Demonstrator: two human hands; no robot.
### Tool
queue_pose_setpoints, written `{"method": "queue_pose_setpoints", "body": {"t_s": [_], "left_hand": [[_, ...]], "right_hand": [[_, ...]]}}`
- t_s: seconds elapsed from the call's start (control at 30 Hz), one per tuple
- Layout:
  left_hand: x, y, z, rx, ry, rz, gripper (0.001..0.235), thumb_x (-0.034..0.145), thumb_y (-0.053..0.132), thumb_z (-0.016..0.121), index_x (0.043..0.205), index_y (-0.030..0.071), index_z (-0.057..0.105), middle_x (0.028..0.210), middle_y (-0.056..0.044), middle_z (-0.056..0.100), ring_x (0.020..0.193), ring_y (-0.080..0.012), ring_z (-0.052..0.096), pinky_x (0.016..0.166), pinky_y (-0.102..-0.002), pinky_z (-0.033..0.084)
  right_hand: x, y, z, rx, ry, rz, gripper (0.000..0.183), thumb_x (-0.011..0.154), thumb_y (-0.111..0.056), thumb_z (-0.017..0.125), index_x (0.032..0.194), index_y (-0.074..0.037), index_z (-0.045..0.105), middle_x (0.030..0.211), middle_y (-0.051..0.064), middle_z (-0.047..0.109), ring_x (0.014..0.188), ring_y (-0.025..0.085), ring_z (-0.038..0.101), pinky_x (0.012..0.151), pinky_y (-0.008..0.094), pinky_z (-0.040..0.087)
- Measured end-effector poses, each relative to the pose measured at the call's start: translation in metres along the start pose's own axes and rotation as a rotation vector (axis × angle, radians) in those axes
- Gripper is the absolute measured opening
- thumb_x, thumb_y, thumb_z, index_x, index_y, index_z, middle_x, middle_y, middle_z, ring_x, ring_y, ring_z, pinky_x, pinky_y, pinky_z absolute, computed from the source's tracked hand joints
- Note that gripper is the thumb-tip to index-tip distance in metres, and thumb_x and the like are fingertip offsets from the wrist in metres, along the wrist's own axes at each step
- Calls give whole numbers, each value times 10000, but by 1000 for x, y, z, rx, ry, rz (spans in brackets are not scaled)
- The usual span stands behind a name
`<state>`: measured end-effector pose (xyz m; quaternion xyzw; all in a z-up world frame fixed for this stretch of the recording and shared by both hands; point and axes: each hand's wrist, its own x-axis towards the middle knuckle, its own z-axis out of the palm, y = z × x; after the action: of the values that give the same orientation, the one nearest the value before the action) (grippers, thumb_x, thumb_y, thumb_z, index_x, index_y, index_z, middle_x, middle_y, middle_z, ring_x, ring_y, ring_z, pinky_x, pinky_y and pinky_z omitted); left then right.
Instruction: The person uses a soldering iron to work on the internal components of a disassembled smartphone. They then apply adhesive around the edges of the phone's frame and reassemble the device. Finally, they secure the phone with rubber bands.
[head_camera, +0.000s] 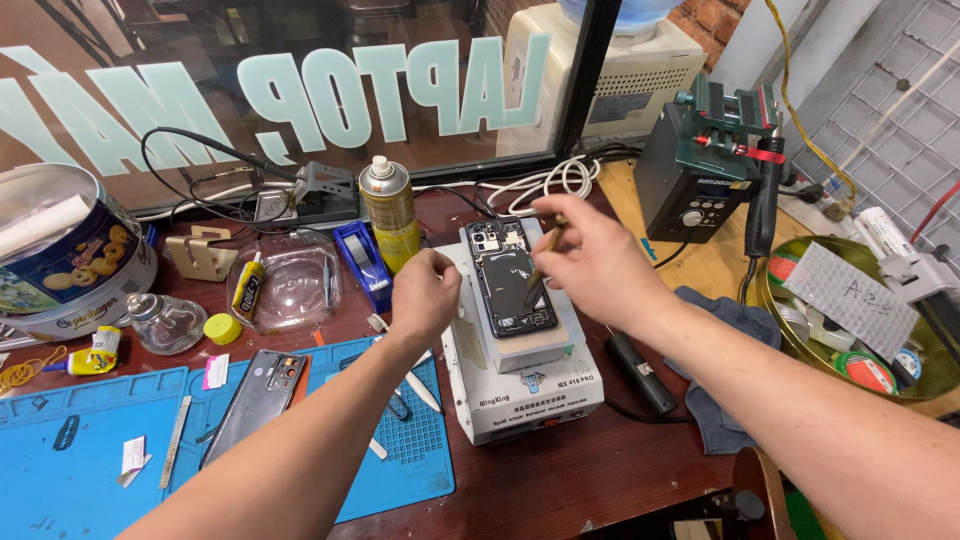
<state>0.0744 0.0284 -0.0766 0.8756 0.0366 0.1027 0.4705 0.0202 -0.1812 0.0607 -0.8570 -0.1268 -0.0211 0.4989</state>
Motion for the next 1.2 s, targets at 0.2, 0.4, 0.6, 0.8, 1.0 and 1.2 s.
{"method": "queue_pose_setpoints", "body": {"t_s": [0.2,0.4,0.6,0.8,1.0,1.2], "left_hand": [[-7,30,-39,-999,-224,-421,99,872,-15,699,950,-29,641,911,-137,694,787,-238,737,729,-334,641],[-31,48,-33,-1430,-483,-532,226,906,50,699,1127,53,647,1026,-75,696,962,-195,717,866,-297,627],[-39,59,-26,-1548,-535,-578,224,925,104,710,1137,55,653,1028,-55,696,956,-163,711,871,-274,625],[-40,64,-26,-1546,-563,-538,203,940,89,700,1130,35,650,1025,-68,692,955,-166,712,875,-274,627],[-43,69,-27,-1520,-560,-523,199,945,74,683,1137,45,636,1014,-73,684,940,-171,712,868,-275,628],[-47,71,-27,-1479,-560,-516,196,938,73,682,1124,44,629,1014,-70,687,942,-173,713,865,-274,631]], "right_hand": [[3,-7,-13,300,161,199,495,926,-25,654,1396,-57,503,981,86,713,863,172,726,705,310,658],[6,-22,-13,548,192,155,487,935,-9,636,1384,-2,447,1020,101,672,906,198,734,722,350,665],[-2,-23,-10,616,160,94,477,948,-10,626,1389,-9,444,1026,114,666,930,192,725,771,345,671],[-7,-21,-12,645,191,64,453,954,-4,620,1372,0,445,1033,114,660,935,199,723,775,359,668],[-12,-21,-15,656,195,78,463,942,-2,624,1370,-7,448,1025,101,665,937,196,724,780,353,673],[-20,-28,-17,596,201,103,457,955,-20,625,1380,-19,457,1037,100,664,935,185,727,765,342,668]]}}
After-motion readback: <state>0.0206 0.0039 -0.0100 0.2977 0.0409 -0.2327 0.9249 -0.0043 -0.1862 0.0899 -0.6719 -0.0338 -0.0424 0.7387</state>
